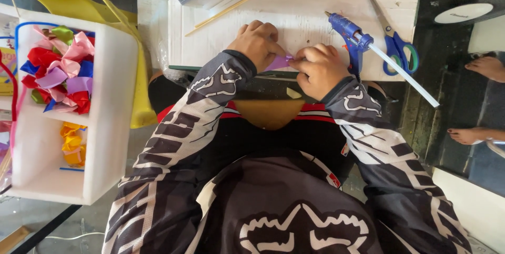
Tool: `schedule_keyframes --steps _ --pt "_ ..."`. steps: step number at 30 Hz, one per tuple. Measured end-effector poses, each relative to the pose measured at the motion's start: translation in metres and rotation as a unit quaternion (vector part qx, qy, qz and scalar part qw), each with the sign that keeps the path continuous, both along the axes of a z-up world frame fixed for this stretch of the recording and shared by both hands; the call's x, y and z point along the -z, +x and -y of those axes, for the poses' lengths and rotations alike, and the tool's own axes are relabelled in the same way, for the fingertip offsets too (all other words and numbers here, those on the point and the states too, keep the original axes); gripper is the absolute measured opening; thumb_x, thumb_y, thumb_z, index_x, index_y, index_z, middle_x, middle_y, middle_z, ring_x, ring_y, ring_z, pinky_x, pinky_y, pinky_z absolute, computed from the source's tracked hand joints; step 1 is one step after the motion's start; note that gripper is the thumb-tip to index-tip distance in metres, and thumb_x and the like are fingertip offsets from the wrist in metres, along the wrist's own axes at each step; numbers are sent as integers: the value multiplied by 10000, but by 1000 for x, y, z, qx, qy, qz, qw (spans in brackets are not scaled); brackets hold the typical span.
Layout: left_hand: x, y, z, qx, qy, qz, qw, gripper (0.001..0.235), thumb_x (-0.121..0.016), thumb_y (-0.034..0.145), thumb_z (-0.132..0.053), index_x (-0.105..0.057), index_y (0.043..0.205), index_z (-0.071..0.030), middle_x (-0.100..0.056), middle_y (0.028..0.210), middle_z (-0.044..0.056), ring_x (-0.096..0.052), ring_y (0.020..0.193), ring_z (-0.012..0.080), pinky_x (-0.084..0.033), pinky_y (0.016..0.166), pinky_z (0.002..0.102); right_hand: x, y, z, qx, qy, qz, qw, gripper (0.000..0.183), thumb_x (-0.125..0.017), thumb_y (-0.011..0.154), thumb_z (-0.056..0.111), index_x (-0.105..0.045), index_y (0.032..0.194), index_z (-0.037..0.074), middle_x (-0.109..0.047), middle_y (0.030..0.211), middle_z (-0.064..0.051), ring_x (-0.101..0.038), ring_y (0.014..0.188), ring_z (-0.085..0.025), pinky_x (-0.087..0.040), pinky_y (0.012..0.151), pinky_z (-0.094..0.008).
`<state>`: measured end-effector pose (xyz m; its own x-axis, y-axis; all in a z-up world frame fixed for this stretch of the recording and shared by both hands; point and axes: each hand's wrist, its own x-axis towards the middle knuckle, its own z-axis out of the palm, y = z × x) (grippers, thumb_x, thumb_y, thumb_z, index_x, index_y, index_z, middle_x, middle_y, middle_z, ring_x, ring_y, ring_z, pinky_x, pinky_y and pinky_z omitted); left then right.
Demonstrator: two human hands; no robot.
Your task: The person folds a piece of purple paper, applies hot glue to secure the folds, and then uses scissors to trim the edges into a petal shape. This process is repeated to create multiple paper flower petals.
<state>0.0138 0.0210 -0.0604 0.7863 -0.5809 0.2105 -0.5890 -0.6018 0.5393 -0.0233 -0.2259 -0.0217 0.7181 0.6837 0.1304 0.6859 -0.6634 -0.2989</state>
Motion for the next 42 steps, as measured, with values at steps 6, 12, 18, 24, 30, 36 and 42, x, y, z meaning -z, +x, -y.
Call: schedule_keyframes --steps 6,12,18,24,30,36,42 --pt "3 0 0 -1 10 1 1000 270 -672 923 -180 -831 1015 -378 -604 1091 11 -528 1042 324 -470 843 509 -4 -4 -2 14 -4 -23 1000 376 -615 840 71 -812 1149 154 -664 1110 -30 -552 1079 -306 -446 961 -485" --pt "2 0 1 -4 6 2 1000 258 -679 914 -182 -830 981 -380 -597 1074 7 -532 1024 326 -476 842 522 -9 -6 -5 25 -20 -45 998 362 -591 856 87 -804 1145 137 -650 1114 -41 -539 1084 -318 -423 968 -487" --pt "-27 -5 3 29 74 3 997 322 -650 938 -167 -786 1104 -407 -599 1232 51 -540 1127 324 -476 879 556 -5 -6 -5 33 -4 -47 998 389 -599 840 37 -802 1156 137 -655 1120 -34 -547 1091 -319 -440 959 -491" --pt "-71 -2 9 38 149 -142 978 331 -619 969 -336 -713 1183 -570 -566 1285 17 -468 1141 264 -408 957 458 -9 -2 4 44 76 -39 995 412 -541 863 -95 -757 1200 0 -676 1120 -138 -600 1046 -366 -477 969 -505" --pt "-62 1 9 26 129 -153 979 261 -646 960 -346 -762 1132 -505 -573 1288 11 -457 1162 270 -382 970 465 -6 -13 7 48 10 2 999 435 -598 808 -52 -784 1166 109 -673 1141 -62 -582 1050 -339 -495 916 -511" --pt "-51 4 12 27 148 -149 977 338 -614 977 -251 -761 1145 -506 -548 1308 -4 -437 1183 280 -361 982 468 -13 -23 4 37 -59 99 993 455 -614 786 31 -751 1198 168 -644 1196 35 -554 985 -277 -477 830 -444" --pt "12 0 17 -54 127 -8 990 325 -714 846 -281 -731 943 -591 -476 1182 -111 -428 1195 179 -382 921 395 28 -26 20 86 -49 151 984 536 -529 910 135 -590 1440 89 -559 1247 -56 -549 1145 -250 -447 920 -396"
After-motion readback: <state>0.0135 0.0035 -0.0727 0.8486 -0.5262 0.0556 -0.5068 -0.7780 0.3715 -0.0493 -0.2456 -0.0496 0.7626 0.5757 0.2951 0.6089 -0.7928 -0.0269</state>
